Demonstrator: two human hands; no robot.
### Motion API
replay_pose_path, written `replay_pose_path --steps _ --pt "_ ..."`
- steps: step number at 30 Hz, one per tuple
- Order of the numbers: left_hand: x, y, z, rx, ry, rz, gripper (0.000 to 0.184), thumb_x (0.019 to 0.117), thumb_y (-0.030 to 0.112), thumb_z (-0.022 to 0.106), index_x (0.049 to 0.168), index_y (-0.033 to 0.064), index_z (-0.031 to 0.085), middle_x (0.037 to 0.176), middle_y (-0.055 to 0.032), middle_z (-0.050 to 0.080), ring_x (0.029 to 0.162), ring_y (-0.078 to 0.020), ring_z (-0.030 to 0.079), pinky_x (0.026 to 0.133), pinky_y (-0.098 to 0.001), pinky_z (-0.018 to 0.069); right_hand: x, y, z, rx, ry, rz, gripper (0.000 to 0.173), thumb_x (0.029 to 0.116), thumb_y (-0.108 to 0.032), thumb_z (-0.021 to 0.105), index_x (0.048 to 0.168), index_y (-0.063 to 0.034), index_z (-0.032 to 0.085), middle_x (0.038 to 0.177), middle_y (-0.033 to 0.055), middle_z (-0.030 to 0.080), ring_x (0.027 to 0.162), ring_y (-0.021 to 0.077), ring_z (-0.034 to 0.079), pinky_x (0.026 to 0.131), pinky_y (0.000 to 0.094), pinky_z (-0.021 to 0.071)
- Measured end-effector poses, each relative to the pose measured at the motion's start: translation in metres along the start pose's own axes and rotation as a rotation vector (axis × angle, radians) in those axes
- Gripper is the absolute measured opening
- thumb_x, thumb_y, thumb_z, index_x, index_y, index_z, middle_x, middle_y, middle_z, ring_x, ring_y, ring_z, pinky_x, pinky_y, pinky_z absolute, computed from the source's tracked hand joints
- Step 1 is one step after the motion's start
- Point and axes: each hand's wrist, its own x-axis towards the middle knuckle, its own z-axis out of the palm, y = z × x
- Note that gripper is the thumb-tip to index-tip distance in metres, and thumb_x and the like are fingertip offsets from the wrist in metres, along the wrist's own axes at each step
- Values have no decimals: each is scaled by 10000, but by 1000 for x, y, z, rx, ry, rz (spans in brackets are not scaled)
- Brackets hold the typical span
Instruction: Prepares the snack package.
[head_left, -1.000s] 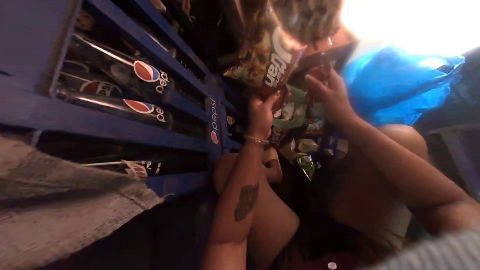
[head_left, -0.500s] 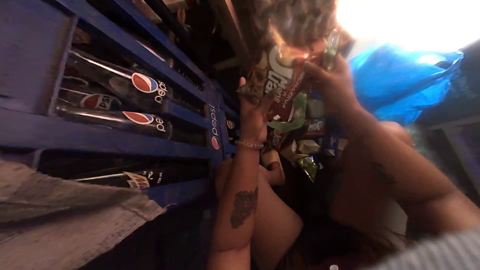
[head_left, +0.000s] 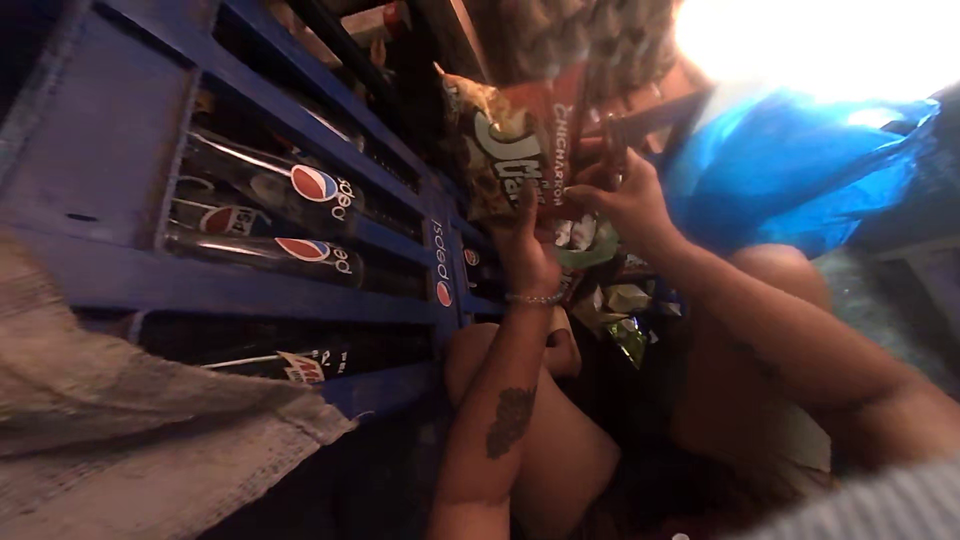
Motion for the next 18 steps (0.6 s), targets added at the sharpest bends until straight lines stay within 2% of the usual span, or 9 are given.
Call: replay_pose_path --steps 3,5,6,8,10,12,13,14,18 --pt "2 3 -3 -18 -11 -158 298 1090 233 481 1344 78 451 1167 -77 636 1047 -179 670 922 -356 579 5 2 -1 11 15 -21 410 846 15 761 1231 -6 621 854 -6 702 739 54 667 704 234 588" --pt "2 5 0 95 120 -235 366 1069 252 536 1372 66 447 1199 -93 617 1056 -191 661 912 -363 576 10 2 -5 -75 -3 -41 386 844 -7 767 1205 3 630 834 3 685 718 50 645 694 231 571" --pt "2 6 -1 193 205 -226 479 1040 225 596 1447 64 402 1314 -112 572 1159 -210 621 972 -393 549 13 1 -9 -146 -14 -43 382 844 -22 769 1200 1 634 846 14 685 729 53 644 704 235 566" --pt "5 6 -10 453 291 -20 916 951 194 723 1617 77 103 1612 -180 288 1439 -254 385 1141 -415 403 18 -3 -15 -254 -43 -12 397 856 -31 769 1223 0 619 902 55 682 777 87 654 742 270 570" --pt "11 14 -22 746 257 438 1103 913 248 760 1608 -28 -51 1665 -288 50 1543 -320 170 1237 -386 243 18 -4 -19 -304 -64 -37 444 868 -34 760 1266 25 572 939 87 681 806 107 669 763 291 583" --pt "16 25 -26 957 66 818 896 960 271 698 1559 -138 172 1629 -359 139 1539 -409 157 1250 -470 197 18 -6 -19 -297 -88 -47 494 872 -33 757 1306 27 528 983 98 681 837 110 683 781 297 595" --pt "19 27 -27 1054 -60 905 734 988 278 662 1516 -118 340 1608 -338 256 1535 -430 183 1259 -515 167 18 -7 -20 -293 -124 -46 518 873 -34 759 1327 24 516 998 100 688 851 116 691 791 301 601" --pt "20 26 -28 1138 -177 922 618 998 278 640 1483 -59 457 1593 -295 338 1529 -433 218 1253 -554 155 18 -8 -22 -297 -180 -49 531 876 -34 758 1342 24 509 997 100 692 854 120 696 795 303 604" --pt "26 21 -28 1284 -480 664 391 1034 218 567 1401 94 620 1562 -117 480 1537 -357 266 1221 -644 123 17 -22 -30 -351 -454 -110 403 887 -37 739 1227 20 531 979 85 656 880 109 658 812 285 573"
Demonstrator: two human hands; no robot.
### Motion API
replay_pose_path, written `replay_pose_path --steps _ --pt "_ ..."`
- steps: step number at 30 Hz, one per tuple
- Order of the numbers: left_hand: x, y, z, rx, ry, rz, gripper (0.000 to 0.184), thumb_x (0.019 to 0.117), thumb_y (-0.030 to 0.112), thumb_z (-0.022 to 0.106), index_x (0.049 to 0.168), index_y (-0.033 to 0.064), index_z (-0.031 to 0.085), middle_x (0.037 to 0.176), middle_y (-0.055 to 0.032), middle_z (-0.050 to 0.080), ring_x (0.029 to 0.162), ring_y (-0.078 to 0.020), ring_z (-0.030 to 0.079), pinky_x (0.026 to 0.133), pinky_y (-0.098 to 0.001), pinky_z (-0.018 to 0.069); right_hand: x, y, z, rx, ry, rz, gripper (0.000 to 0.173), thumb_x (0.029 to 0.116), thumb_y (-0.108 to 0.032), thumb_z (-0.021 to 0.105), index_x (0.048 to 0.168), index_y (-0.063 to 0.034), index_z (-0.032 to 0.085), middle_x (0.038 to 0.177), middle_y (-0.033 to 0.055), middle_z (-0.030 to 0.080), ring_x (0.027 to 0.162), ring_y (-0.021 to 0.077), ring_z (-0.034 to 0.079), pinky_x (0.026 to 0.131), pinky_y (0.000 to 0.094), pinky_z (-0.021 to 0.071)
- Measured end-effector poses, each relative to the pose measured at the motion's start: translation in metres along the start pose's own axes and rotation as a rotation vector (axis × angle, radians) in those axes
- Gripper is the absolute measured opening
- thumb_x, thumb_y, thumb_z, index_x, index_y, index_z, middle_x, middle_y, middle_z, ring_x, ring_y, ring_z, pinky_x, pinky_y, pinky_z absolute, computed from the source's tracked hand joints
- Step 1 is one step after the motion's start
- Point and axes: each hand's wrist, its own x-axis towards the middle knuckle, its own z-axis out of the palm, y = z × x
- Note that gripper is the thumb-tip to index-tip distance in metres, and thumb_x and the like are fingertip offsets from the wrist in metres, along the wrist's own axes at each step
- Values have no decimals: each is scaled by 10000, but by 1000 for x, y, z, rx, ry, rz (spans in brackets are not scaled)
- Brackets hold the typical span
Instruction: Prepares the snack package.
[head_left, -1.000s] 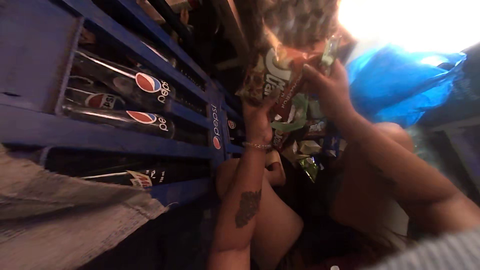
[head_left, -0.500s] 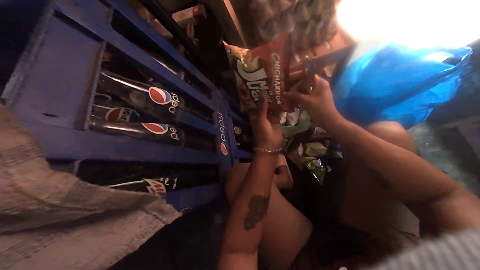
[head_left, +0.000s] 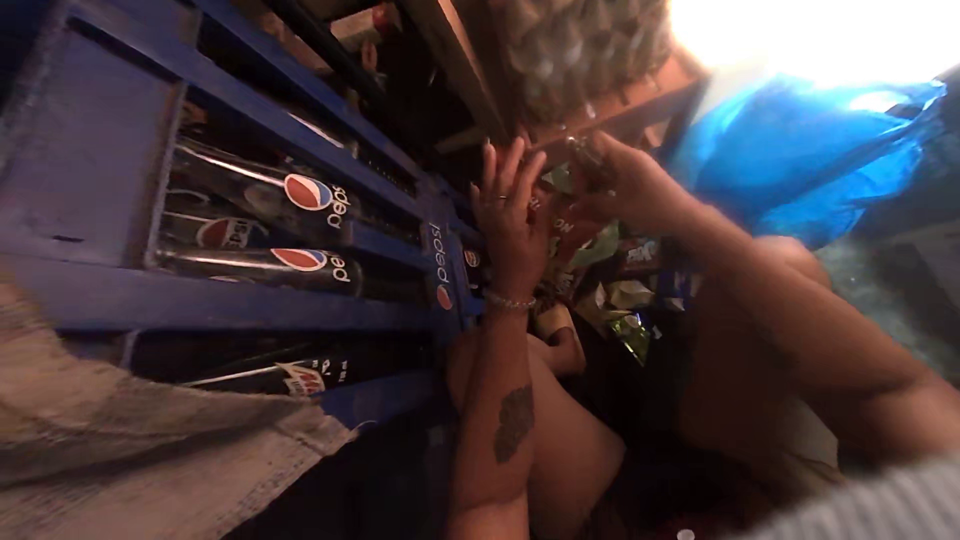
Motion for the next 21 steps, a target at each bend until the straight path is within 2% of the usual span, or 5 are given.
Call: replay_pose_path --steps 4,9,14,19,21 --pt "-1 0 -4 -1 -217 -41 259 1015 291 612 1180 133 733 1462 -49 587 1517 -320 320 1188 -718 59 -4 -7 -15 -35 -95 10 396 840 0 766 1182 2 565 945 62 653 841 78 634 773 246 548" --pt "-2 0 -9 -206 -209 -83 185 1006 199 621 988 49 727 1037 -58 726 1168 -189 626 1217 -564 215 -7 -2 -17 176 -52 -6 336 882 -31 738 1179 14 587 913 10 658 806 33 635 755 202 557" --pt "-4 5 -11 -464 -172 -122 269 1070 152 488 882 33 639 804 26 606 795 -13 585 790 -204 509 -6 -2 -23 669 75 131 112 1040 -84 510 1137 -49 553 825 39 717 704 127 696 673 293 609" --pt "-5 13 -7 -793 -192 -169 296 1086 192 442 869 112 627 770 75 616 823 -36 627 1010 -340 506 -6 1 -22 950 17 154 226 1094 -174 370 1142 -88 573 856 56 727 745 171 722 725 357 634" --pt "-5 3 0 -1077 -125 -131 284 1076 288 476 852 198 626 753 96 602 792 -49 613 932 -310 513 -5 9 -13 995 27 362 346 1132 -309 291 1259 -108 543 927 78 730 827 223 740 754 413 639"
